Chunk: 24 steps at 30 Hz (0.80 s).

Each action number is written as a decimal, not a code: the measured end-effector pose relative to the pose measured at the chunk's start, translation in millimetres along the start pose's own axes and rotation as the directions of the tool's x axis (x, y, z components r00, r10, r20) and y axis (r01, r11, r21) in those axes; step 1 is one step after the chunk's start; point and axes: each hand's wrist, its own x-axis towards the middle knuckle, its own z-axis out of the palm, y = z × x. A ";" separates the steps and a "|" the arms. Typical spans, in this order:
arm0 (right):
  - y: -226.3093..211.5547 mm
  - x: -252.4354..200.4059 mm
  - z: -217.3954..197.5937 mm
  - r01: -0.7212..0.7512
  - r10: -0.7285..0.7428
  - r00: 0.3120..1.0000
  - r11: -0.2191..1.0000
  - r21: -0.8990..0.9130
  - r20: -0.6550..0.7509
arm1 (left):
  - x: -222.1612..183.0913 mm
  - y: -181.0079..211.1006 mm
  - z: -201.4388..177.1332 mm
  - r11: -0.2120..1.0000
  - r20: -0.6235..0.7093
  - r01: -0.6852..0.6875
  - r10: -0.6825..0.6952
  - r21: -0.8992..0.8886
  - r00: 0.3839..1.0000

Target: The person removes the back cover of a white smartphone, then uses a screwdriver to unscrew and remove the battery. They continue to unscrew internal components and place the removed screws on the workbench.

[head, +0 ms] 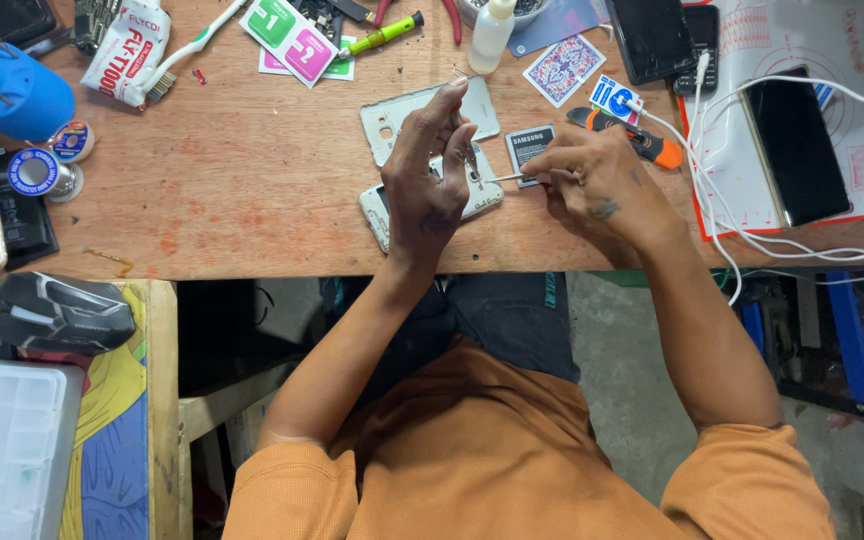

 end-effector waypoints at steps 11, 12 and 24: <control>4.7 14.7 -5.5 0.119 -0.103 0.992 0.945 -0.306 0.070 | -0.5 -0.4 -1.2 1.000 0.007 0.013 -0.013 -0.024 1.000; 1.1 16.2 -7.6 0.143 -0.123 0.989 0.930 -0.340 0.079 | -0.7 -0.4 -1.0 1.000 0.006 0.012 -0.012 -0.021 1.000; -46.2 -9.6 -12.1 0.056 -0.037 0.997 0.943 -0.329 0.065 | -0.2 0.1 -2.4 1.000 0.007 0.001 -0.001 0.002 1.000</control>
